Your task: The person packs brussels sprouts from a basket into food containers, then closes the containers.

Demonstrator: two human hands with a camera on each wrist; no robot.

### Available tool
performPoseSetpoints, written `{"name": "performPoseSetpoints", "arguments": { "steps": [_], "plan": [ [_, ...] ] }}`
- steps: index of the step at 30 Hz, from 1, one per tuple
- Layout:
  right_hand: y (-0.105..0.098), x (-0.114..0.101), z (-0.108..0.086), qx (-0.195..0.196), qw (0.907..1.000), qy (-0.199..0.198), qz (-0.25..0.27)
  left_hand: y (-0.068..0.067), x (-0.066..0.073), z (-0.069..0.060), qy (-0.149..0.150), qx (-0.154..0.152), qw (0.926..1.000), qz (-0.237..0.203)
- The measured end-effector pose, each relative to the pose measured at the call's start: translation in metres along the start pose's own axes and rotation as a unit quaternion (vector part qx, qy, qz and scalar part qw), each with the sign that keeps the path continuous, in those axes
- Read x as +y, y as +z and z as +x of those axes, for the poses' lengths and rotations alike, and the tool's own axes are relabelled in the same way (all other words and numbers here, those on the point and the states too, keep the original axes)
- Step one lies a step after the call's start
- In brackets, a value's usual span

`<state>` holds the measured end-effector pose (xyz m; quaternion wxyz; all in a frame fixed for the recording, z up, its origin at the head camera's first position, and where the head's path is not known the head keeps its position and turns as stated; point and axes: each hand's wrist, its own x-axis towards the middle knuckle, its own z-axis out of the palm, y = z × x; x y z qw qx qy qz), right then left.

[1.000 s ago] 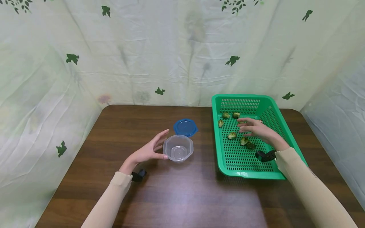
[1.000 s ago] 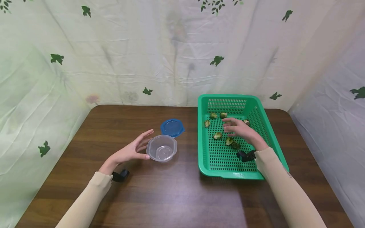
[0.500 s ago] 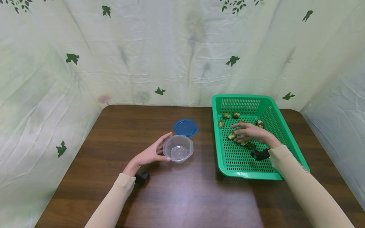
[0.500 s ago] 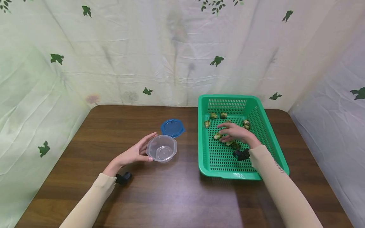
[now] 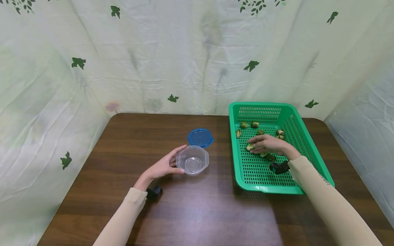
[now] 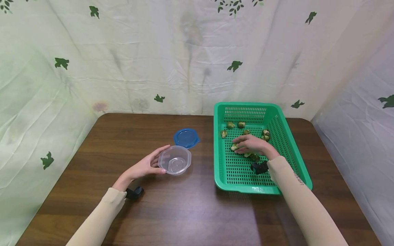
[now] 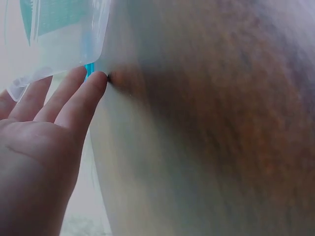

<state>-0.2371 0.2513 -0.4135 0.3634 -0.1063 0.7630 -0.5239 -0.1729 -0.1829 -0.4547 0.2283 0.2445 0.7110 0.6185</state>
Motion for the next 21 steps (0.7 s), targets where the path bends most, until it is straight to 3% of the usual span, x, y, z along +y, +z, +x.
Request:
{"name": "performPoseSetpoints", "arguments": {
  "steps": [9, 21],
  "plan": [
    [0.001, -0.001, -0.001, 0.022, 0.9997, 0.002, 0.013, 0.001, -0.001, -0.002, -0.015, 0.010, 0.9998, 0.001],
    [-0.001, -0.011, -0.008, 0.060, 0.9965, -0.033, 0.048, 0.001, -0.003, -0.002, -0.023, 0.024, 0.9994, 0.014]
  ]
}}
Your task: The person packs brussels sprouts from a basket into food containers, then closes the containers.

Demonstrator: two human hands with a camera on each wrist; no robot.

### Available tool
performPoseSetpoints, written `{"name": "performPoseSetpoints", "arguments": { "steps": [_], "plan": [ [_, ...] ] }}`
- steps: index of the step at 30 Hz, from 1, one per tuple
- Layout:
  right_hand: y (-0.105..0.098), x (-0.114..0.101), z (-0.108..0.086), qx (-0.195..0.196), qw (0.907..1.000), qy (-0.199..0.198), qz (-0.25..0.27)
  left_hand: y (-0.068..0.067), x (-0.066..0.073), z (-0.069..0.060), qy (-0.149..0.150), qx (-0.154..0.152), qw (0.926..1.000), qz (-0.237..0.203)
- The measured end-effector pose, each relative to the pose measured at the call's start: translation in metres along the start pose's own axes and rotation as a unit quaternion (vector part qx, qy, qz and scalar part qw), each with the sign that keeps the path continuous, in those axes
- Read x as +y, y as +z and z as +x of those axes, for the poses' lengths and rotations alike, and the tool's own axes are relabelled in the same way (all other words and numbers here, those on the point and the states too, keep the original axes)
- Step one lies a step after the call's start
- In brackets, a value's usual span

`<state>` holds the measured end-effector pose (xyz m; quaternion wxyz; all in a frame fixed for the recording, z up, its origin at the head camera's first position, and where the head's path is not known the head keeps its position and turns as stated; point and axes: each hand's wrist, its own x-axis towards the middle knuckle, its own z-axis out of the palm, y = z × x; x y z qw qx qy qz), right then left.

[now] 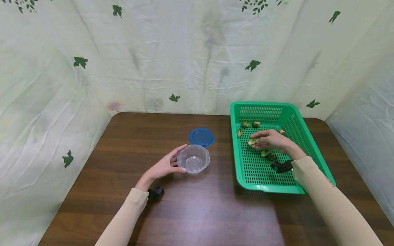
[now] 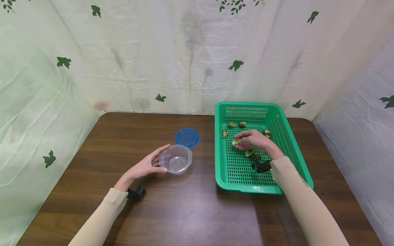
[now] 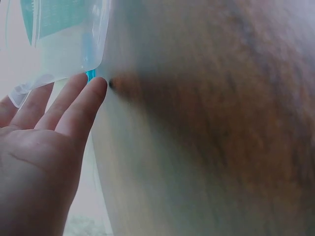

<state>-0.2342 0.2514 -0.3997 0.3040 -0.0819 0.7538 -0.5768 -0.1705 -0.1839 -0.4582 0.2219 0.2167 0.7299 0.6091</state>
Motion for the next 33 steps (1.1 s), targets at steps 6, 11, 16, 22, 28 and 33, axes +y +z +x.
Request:
{"name": "performPoseSetpoints", "arguments": {
  "steps": [6, 11, 16, 22, 28, 33],
  "plan": [
    [0.001, -0.008, -0.005, 0.028, 0.9995, -0.014, 0.011, 0.000, 0.000, 0.000, -0.003, 0.000, 1.0000, 0.001],
    [0.005, -0.015, -0.008, 0.045, 0.9982, -0.033, 0.018, 0.000, 0.000, 0.001, 0.000, -0.002, 1.0000, 0.002],
    [0.010, -0.022, -0.011, 0.055, 0.9968, -0.051, 0.028, 0.000, 0.000, 0.001, 0.001, -0.001, 1.0000, 0.001],
    [0.019, -0.033, -0.013, 0.059, 0.9956, -0.065, 0.033, 0.000, 0.001, 0.000, 0.001, -0.001, 1.0000, 0.001],
    [0.032, -0.045, -0.013, 0.055, 0.9950, -0.077, 0.029, 0.000, -0.002, 0.000, 0.005, -0.001, 1.0000, 0.004],
    [0.046, -0.055, -0.011, 0.047, 0.9944, -0.090, 0.030, 0.000, -0.002, 0.000, 0.006, -0.001, 1.0000, 0.005]
  ]
}}
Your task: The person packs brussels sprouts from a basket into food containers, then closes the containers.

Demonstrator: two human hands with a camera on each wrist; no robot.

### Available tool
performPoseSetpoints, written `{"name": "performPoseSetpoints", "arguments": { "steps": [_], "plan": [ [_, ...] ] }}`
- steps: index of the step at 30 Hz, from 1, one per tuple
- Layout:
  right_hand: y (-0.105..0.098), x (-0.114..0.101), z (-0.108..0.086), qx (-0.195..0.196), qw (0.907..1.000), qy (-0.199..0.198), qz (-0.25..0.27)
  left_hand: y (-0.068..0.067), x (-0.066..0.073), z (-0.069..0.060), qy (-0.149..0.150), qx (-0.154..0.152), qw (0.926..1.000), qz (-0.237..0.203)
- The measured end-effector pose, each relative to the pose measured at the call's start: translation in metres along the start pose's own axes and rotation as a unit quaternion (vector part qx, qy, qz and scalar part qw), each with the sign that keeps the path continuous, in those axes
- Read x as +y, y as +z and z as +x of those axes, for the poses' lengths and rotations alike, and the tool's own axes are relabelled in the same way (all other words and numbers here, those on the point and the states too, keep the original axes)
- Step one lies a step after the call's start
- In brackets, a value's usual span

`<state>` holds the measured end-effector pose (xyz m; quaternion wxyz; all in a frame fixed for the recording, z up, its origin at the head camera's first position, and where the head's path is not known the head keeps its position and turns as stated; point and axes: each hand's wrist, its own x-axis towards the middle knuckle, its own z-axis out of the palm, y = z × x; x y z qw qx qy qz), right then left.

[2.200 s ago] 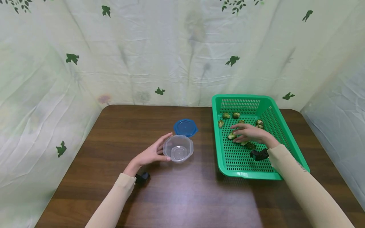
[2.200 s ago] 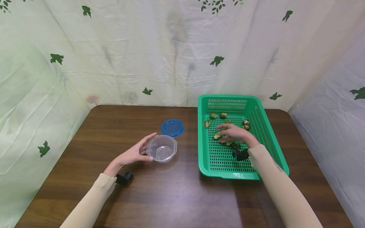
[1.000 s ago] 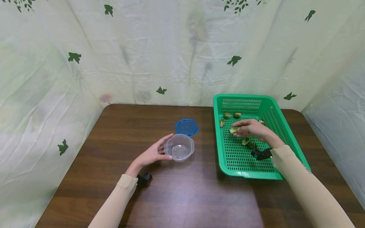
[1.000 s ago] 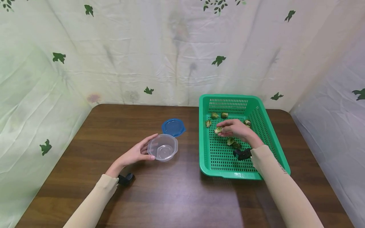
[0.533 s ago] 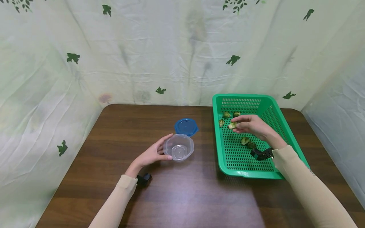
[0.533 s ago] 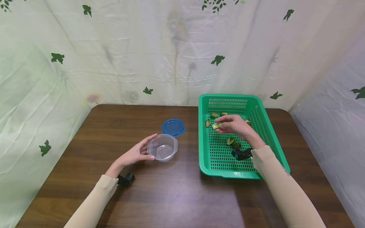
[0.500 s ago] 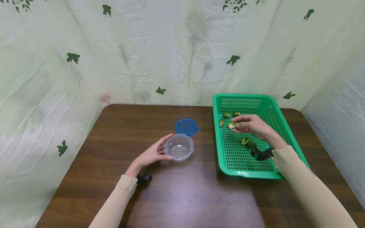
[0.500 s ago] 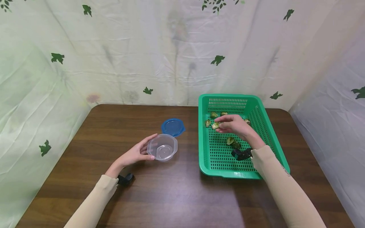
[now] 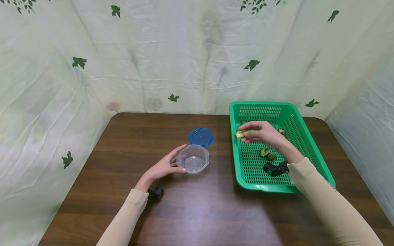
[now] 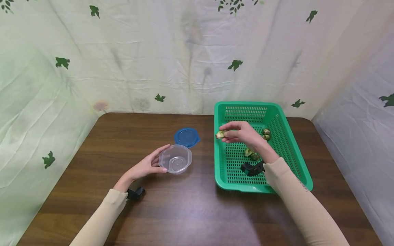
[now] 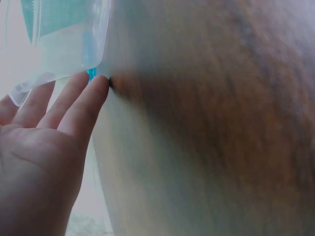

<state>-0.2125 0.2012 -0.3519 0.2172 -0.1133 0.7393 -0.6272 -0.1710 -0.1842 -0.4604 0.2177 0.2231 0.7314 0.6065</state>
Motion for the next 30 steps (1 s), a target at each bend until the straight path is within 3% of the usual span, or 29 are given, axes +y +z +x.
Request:
{"name": "performPoseSetpoints", "arguments": {
  "steps": [30],
  "plan": [
    [0.086, -0.014, 0.041, -0.049, 0.9983, -0.022, 0.022, -0.001, 0.004, 0.002, -0.011, -0.006, 0.9999, 0.010]
  ]
}}
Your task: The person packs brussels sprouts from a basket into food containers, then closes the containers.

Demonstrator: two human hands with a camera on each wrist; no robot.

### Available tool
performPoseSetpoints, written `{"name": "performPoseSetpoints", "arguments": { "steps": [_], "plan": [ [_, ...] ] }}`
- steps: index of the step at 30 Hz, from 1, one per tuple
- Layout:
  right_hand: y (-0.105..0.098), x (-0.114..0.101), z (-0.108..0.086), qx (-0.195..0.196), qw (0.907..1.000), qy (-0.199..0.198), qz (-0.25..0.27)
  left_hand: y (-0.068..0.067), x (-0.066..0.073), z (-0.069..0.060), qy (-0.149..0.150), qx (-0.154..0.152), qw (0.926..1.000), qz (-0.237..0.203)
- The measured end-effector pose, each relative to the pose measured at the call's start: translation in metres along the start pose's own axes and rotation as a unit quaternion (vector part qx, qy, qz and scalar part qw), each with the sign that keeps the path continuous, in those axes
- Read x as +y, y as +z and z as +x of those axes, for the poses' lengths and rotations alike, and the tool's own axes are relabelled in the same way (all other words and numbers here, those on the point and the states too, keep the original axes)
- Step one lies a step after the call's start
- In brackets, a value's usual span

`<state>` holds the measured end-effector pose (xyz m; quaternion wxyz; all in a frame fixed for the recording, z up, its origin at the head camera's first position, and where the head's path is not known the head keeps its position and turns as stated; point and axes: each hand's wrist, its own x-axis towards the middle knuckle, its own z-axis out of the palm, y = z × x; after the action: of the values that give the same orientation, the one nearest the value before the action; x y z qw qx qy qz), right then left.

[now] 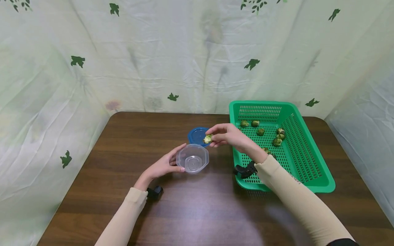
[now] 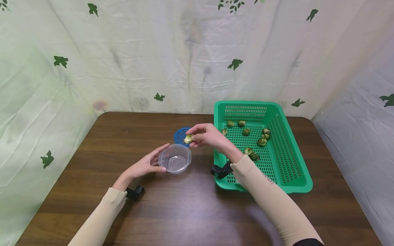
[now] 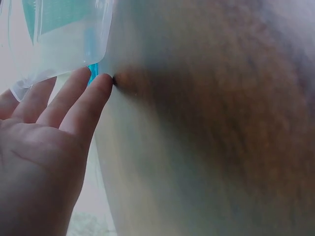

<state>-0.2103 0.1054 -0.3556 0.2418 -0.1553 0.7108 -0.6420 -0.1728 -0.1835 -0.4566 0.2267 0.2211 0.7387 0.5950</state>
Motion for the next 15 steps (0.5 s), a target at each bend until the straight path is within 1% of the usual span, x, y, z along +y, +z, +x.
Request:
{"name": "performPoseSetpoints", "arguments": {
  "steps": [5, 10, 15],
  "plan": [
    [0.012, 0.002, 0.010, -0.007, 0.9999, 0.009, 0.000, -0.002, 0.000, 0.002, 0.003, -0.009, 0.9999, -0.009],
    [0.022, 0.004, 0.016, -0.012, 0.9997, 0.021, 0.004, -0.003, 0.000, 0.001, 0.010, -0.008, 0.9998, -0.014],
    [0.027, 0.006, 0.019, -0.009, 0.9996, 0.029, 0.001, -0.002, -0.001, 0.000, 0.014, -0.005, 0.9997, -0.021]
  ]
}}
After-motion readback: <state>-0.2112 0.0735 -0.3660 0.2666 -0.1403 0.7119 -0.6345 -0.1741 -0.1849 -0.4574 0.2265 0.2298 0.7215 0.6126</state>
